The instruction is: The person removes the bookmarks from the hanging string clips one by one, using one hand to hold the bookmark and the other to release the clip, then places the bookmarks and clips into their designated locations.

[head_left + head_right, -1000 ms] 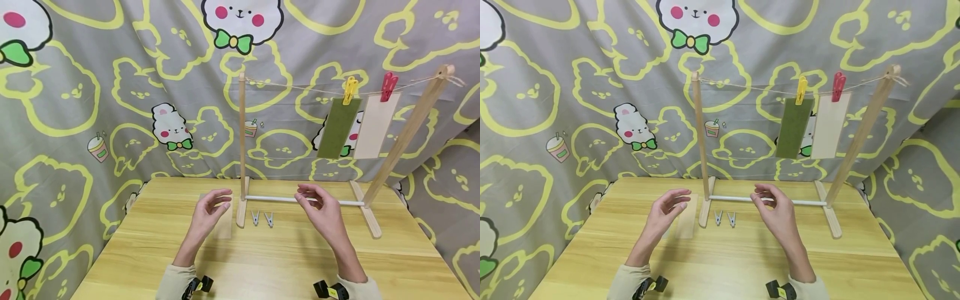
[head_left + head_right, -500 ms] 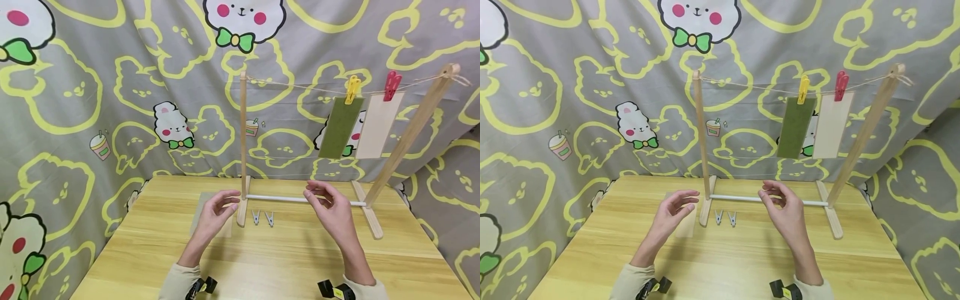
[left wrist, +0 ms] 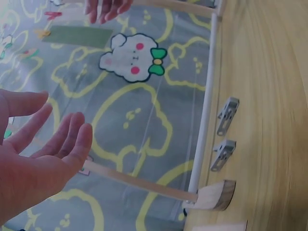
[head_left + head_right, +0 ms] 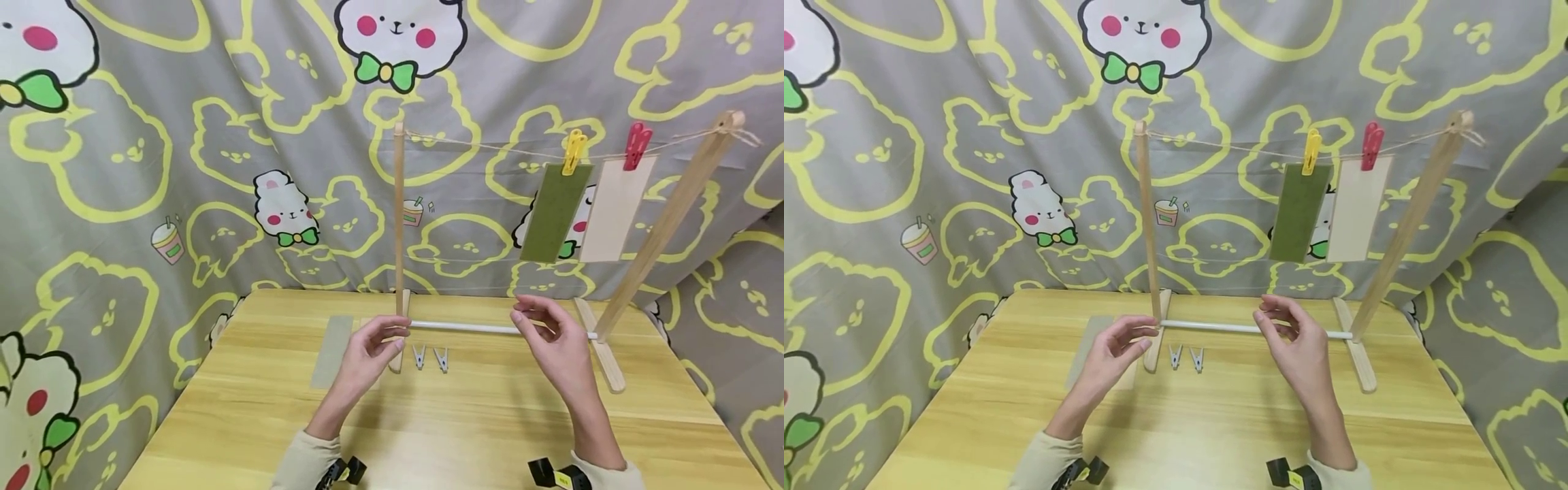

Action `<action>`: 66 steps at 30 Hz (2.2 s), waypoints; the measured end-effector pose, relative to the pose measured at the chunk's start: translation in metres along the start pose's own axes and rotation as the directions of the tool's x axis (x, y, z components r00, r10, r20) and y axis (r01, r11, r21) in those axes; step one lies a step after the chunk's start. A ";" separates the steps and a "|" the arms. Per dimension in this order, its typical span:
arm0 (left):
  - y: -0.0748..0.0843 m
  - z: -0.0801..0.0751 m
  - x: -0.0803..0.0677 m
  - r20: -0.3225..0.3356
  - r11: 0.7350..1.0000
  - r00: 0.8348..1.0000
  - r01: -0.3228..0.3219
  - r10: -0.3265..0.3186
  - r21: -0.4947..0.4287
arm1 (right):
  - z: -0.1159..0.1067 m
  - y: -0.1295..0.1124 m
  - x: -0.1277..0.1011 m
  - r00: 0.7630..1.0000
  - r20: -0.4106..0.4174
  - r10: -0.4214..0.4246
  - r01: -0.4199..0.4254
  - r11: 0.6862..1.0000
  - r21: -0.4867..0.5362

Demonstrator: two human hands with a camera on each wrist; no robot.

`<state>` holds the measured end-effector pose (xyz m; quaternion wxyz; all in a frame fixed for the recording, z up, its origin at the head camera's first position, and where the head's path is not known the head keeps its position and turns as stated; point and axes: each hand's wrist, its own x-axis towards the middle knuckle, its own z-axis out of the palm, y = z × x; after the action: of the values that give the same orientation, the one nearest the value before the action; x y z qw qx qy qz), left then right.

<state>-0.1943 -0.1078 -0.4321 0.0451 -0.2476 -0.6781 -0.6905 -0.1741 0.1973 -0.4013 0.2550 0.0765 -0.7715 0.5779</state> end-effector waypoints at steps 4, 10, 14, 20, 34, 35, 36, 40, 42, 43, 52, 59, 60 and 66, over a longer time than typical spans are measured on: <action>-0.004 0.010 0.004 0.011 1.000 1.000 -0.008 0.008 -0.018 | -0.009 0.003 -0.002 0.999 -0.033 0.001 -0.002 1.000 -0.020; -0.006 0.027 0.017 0.004 0.999 1.000 -0.020 0.020 -0.033 | -0.020 0.004 0.001 0.999 -0.043 -0.013 0.012 0.999 -0.036; -0.009 0.040 0.028 0.021 0.999 0.999 -0.029 0.029 -0.033 | -0.029 0.003 0.002 0.998 -0.060 -0.030 0.026 0.998 -0.056; -0.010 0.056 0.041 0.040 0.996 0.997 -0.064 0.066 -0.061 | -0.040 0.004 0.006 0.996 -0.078 -0.051 0.042 0.993 -0.109; -0.011 0.079 0.064 0.083 0.992 0.993 -0.079 0.088 -0.101 | -0.058 0.005 0.014 0.994 -0.086 -0.062 0.047 0.985 -0.169; -0.011 0.078 0.065 0.081 0.992 0.993 -0.081 0.089 -0.092 | -0.058 0.006 0.015 0.994 -0.084 -0.066 0.051 0.984 -0.170; -0.010 0.077 0.066 0.077 0.993 0.993 -0.082 0.088 -0.082 | -0.058 0.007 0.016 0.994 -0.081 -0.068 0.053 0.984 -0.169; -0.009 0.075 0.070 0.066 0.996 0.995 -0.073 0.076 -0.051 | -0.058 0.008 0.020 0.994 -0.072 -0.080 0.067 0.983 -0.171; -0.009 0.077 0.073 0.073 0.997 0.995 -0.065 0.068 -0.049 | -0.061 0.006 0.022 0.993 -0.076 -0.090 0.075 0.981 -0.177; -0.009 0.078 0.075 0.076 0.997 0.995 -0.059 0.063 -0.052 | -0.063 0.004 0.023 0.992 -0.080 -0.096 0.080 0.980 -0.182; -0.016 0.088 0.091 0.045 0.998 0.998 -0.038 0.040 -0.046 | -0.081 -0.002 0.034 0.988 -0.093 -0.126 0.103 0.969 -0.225; -0.011 0.093 0.099 -0.004 0.995 0.998 -0.070 0.070 -0.075 | -0.082 -0.003 0.041 0.987 -0.076 -0.143 0.121 0.962 -0.243; -0.010 0.095 0.101 -0.005 0.994 0.997 -0.072 0.071 -0.081 | -0.083 -0.003 0.042 0.986 -0.073 -0.148 0.126 0.961 -0.248; -0.010 0.104 0.109 -0.013 0.993 0.997 -0.074 0.073 -0.093 | -0.085 -0.008 0.046 0.984 -0.064 -0.166 0.144 0.956 -0.257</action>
<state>-0.2644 0.0230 -0.4014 0.0622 -0.2709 -0.6352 -0.7206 -0.1840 0.2823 -0.3554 0.3396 0.0795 -0.8185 0.4565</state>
